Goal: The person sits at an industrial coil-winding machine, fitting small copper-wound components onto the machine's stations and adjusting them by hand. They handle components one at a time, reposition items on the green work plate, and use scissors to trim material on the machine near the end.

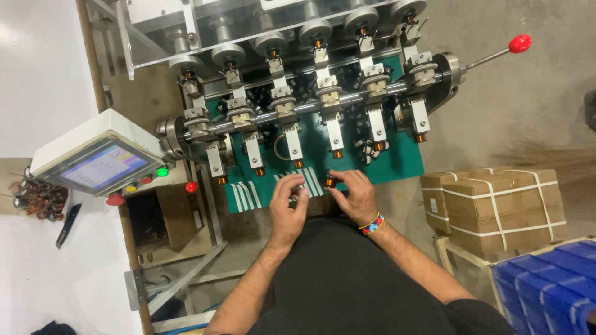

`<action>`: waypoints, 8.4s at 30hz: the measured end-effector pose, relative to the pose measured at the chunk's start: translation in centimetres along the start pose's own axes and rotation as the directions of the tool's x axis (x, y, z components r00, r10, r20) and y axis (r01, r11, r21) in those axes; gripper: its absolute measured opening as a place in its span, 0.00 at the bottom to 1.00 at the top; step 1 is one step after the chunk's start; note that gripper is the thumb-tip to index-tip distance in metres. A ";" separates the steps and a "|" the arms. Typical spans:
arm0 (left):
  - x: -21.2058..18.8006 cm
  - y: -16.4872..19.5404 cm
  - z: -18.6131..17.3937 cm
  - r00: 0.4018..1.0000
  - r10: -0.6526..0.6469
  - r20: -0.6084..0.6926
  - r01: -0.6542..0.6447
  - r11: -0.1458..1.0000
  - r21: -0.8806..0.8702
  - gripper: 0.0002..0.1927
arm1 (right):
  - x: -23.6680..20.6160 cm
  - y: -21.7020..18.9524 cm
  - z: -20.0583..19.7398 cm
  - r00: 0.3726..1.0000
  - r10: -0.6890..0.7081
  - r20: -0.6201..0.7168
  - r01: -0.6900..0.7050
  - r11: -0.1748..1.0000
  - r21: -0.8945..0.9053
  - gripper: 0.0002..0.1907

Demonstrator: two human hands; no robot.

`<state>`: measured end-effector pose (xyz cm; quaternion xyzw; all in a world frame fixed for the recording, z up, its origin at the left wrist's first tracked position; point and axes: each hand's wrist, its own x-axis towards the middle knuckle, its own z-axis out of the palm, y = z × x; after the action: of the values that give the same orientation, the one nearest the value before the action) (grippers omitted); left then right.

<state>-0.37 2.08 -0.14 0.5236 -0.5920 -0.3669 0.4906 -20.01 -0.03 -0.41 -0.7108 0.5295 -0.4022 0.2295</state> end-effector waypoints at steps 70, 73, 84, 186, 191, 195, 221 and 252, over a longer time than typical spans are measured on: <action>1.8 -4.5 -4.5 0.693 -0.396 0.603 0.380 0.911 0.161 0.21 | -1.6 2.5 3.5 0.780 0.227 0.583 -0.364 0.922 0.128 0.14; 2.0 -3.9 -2.7 0.834 -0.402 0.377 0.426 0.905 0.023 0.20 | -1.8 2.6 2.4 0.798 0.164 0.580 -0.314 0.934 0.168 0.13; 1.6 -4.4 0.8 0.848 -0.434 0.304 0.514 0.813 -0.273 0.22 | 2.0 2.2 -1.3 0.898 -0.043 0.438 -0.014 0.992 0.127 0.09; 3.8 -15.1 -6.8 0.980 -0.200 0.018 0.168 0.864 0.475 0.15 | 0.5 10.8 6.8 0.808 0.465 0.362 -0.147 0.753 -0.641 0.20; 9.2 -15.6 -10.7 0.970 -0.209 -0.124 0.240 0.909 0.341 0.19 | -1.1 9.4 6.6 0.841 0.482 0.246 -0.340 0.823 -0.455 0.21; 10.9 -16.5 -10.8 0.999 0.050 -0.009 -0.040 0.887 0.460 0.17 | -3.3 7.4 7.3 0.711 0.532 0.460 -0.371 0.840 -0.397 0.18; -2.1 -8.1 1.2 0.661 -0.696 0.280 0.721 0.488 -0.492 0.19 | 0.6 1.3 1.5 0.984 -0.021 0.178 -0.017 0.978 0.209 0.19; 0.3 -6.2 -4.6 0.813 -0.493 0.310 0.574 0.765 -0.291 0.23 | 0.2 -0.7 4.4 0.831 0.085 0.550 -0.192 0.971 0.139 0.11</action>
<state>5.71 1.00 -4.79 0.5256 -0.3865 -0.6511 0.3880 -16.01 -0.43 -2.37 -0.7295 0.4533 -0.2164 0.4642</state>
